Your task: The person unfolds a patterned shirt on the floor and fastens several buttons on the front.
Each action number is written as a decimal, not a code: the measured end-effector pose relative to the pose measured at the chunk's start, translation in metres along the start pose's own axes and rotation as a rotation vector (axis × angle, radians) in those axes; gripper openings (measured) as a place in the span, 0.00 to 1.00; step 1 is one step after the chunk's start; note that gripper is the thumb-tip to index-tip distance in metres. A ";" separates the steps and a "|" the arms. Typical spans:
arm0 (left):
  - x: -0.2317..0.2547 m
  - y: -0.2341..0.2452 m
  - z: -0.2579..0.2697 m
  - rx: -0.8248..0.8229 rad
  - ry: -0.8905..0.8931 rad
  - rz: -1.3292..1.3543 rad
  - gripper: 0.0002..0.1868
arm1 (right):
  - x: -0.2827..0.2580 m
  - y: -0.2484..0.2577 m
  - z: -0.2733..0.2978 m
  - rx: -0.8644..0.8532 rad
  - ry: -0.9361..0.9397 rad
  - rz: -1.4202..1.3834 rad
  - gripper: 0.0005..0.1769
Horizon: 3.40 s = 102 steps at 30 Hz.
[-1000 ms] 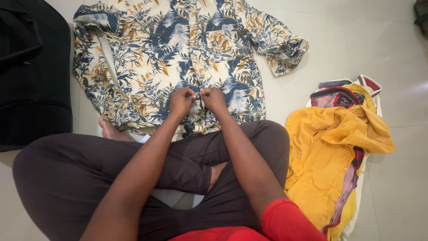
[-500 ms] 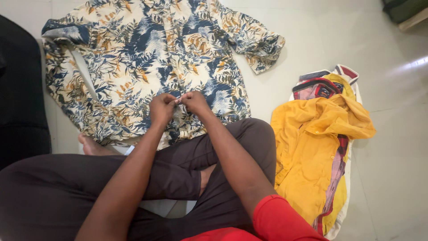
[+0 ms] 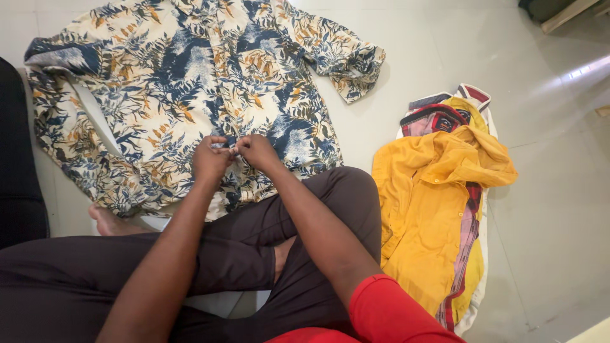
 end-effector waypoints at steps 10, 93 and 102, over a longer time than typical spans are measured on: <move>-0.014 0.002 -0.013 -0.017 -0.016 0.069 0.11 | -0.003 0.016 0.007 0.058 -0.118 0.001 0.07; 0.005 -0.001 -0.002 0.012 -0.115 -0.184 0.06 | 0.006 0.014 0.008 -0.008 -0.158 -0.515 0.10; 0.003 0.001 -0.003 0.038 -0.134 -0.219 0.06 | 0.001 0.011 0.007 -0.037 -0.088 -0.541 0.09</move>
Point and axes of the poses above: each hand's wrist, its own z-axis away from the middle knuckle, its own y-axis out of the back of the hand, x = y × z, the point moved 10 cm from there along -z, towards the middle knuckle, and after that the axes turned 12 degrees about -x, right-handed, at the moved point
